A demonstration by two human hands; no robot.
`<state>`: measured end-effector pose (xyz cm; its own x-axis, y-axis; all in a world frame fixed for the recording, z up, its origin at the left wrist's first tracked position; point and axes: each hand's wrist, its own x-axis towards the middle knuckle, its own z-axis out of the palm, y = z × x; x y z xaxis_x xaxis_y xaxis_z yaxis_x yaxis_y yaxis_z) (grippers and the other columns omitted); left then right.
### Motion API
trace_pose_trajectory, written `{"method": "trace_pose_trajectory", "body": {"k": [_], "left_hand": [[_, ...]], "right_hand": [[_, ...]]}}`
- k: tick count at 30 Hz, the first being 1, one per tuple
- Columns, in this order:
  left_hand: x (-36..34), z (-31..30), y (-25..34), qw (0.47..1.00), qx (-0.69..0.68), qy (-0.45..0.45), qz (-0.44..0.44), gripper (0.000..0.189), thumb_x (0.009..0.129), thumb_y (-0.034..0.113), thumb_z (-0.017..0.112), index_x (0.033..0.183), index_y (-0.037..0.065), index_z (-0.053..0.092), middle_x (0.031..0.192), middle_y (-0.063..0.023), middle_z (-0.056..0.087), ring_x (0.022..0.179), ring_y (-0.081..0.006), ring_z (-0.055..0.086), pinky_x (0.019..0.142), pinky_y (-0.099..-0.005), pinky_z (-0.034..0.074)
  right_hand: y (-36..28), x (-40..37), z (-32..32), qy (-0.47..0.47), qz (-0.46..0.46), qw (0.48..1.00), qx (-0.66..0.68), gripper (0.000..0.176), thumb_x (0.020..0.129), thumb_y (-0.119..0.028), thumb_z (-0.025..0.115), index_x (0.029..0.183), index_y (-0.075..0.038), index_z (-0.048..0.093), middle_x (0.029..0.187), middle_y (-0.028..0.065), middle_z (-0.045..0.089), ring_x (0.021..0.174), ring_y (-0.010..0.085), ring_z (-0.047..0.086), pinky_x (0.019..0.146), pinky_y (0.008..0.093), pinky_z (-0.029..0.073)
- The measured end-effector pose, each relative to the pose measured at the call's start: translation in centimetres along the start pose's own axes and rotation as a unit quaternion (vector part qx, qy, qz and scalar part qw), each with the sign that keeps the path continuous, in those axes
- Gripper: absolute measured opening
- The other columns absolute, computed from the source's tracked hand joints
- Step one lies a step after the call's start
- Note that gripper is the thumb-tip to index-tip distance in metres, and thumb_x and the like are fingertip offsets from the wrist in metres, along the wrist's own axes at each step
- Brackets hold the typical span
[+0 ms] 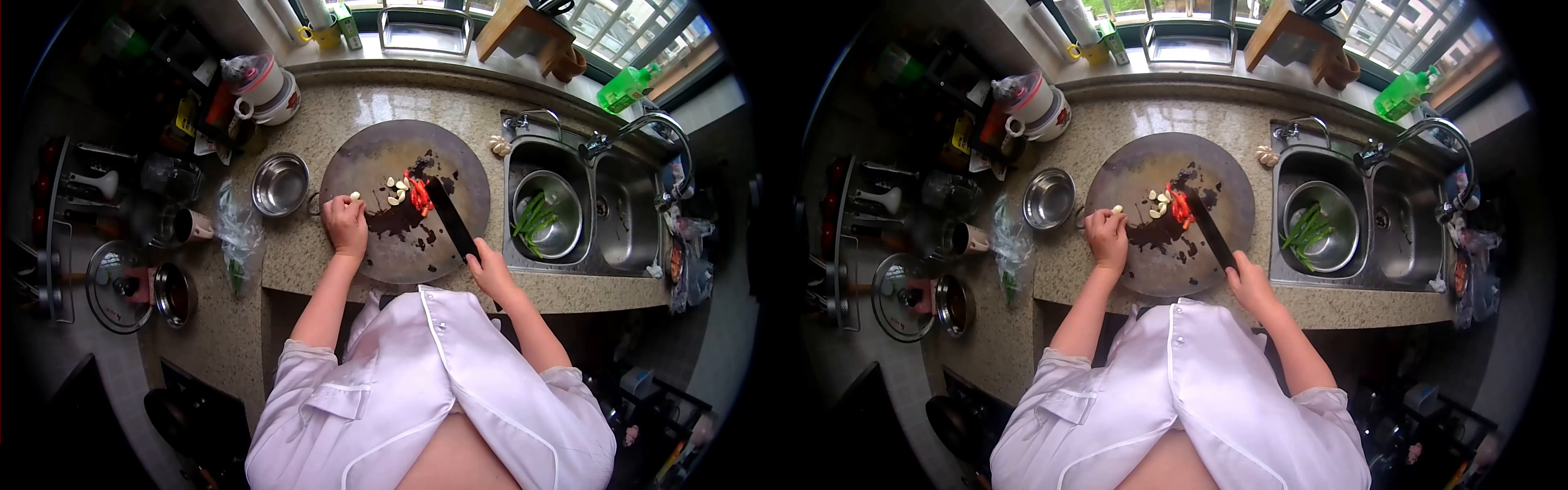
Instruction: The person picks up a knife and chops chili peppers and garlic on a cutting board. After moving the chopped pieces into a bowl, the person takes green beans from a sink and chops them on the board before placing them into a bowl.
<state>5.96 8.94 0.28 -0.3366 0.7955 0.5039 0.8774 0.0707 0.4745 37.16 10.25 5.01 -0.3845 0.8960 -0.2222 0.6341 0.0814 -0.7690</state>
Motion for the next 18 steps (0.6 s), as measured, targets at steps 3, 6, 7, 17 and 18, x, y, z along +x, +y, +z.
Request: {"method": "trace_pose_trajectory", "body": {"k": [3, 6, 7, 17, 18], "left_hand": [[0.5, 0.9, 1.1, 0.999, -0.007, 0.037, 0.0, 0.005, 0.077, 0.004, 0.071, 0.082, 0.005, 0.068, 0.089, -0.0079, 0.057, 0.089, -0.0293, 0.053, 0.079, -0.0404, 0.045], [0.4, 1.5, 2.7, 0.999, -0.044, -0.01, 0.017, 0.011, 0.08, 0.004, 0.069, 0.091, 0.004, 0.071, 0.095, -0.0093, 0.062, 0.093, -0.0295, 0.057, 0.082, -0.0399, 0.047], [0.5, 2.1, 3.3, 0.996, -0.086, -0.021, 0.029, 0.017, 0.081, 0.004, 0.068, 0.099, 0.002, 0.069, 0.1, -0.0111, 0.063, 0.098, -0.0321, 0.057, 0.085, -0.0408, 0.047], [1.0, 8.8, 6.3, 0.987, -0.068, -0.143, -0.035, 0.061, 0.101, 0.032, 0.043, 0.145, -0.008, 0.031, 0.149, -0.0312, 0.032, 0.141, -0.0436, 0.027, 0.117, -0.0499, 0.018], [0.9, 9.1, 6.6, 0.987, -0.068, -0.144, -0.034, 0.061, 0.101, 0.032, 0.043, 0.145, -0.008, 0.031, 0.149, -0.0312, 0.032, 0.141, -0.0436, 0.027, 0.117, -0.0499, 0.018]], "right_hand": [[0.7, 0.1, 0.0, 0.018, -0.027, 0.999, -0.005, 0.024, 0.091, -0.013, 0.058, 0.11, 0.0, 0.051, 0.078, 0.0284, 0.062, 0.079, 0.0478, 0.061, 0.065, 0.0494, 0.047], [0.7, 0.0, -0.4, -0.004, 0.037, 0.999, 0.02, 0.025, 0.091, -0.013, 0.059, 0.109, 0.001, 0.051, 0.077, 0.0258, 0.064, 0.069, 0.0428, 0.063, 0.064, 0.0467, 0.047], [2.2, 0.1, 0.2, -0.003, 0.036, 0.999, 0.019, 0.025, 0.091, -0.013, 0.059, 0.109, 0.001, 0.051, 0.077, 0.0258, 0.064, 0.069, 0.0428, 0.063, 0.064, 0.0467, 0.047], [0.5, 2.3, 1.2, -0.154, 0.206, 0.896, 0.363, 0.022, 0.1, -0.016, 0.048, 0.121, -0.013, 0.043, 0.062, -0.0012, 0.043, 0.046, 0.0091, 0.041, 0.044, 0.0274, 0.04], [0.1, 2.9, 1.6, -0.168, 0.204, 0.899, 0.35, 0.026, 0.1, -0.016, 0.048, 0.125, -0.013, 0.042, 0.062, -0.0009, 0.043, 0.045, 0.0092, 0.041, 0.044, 0.0277, 0.04]]}}
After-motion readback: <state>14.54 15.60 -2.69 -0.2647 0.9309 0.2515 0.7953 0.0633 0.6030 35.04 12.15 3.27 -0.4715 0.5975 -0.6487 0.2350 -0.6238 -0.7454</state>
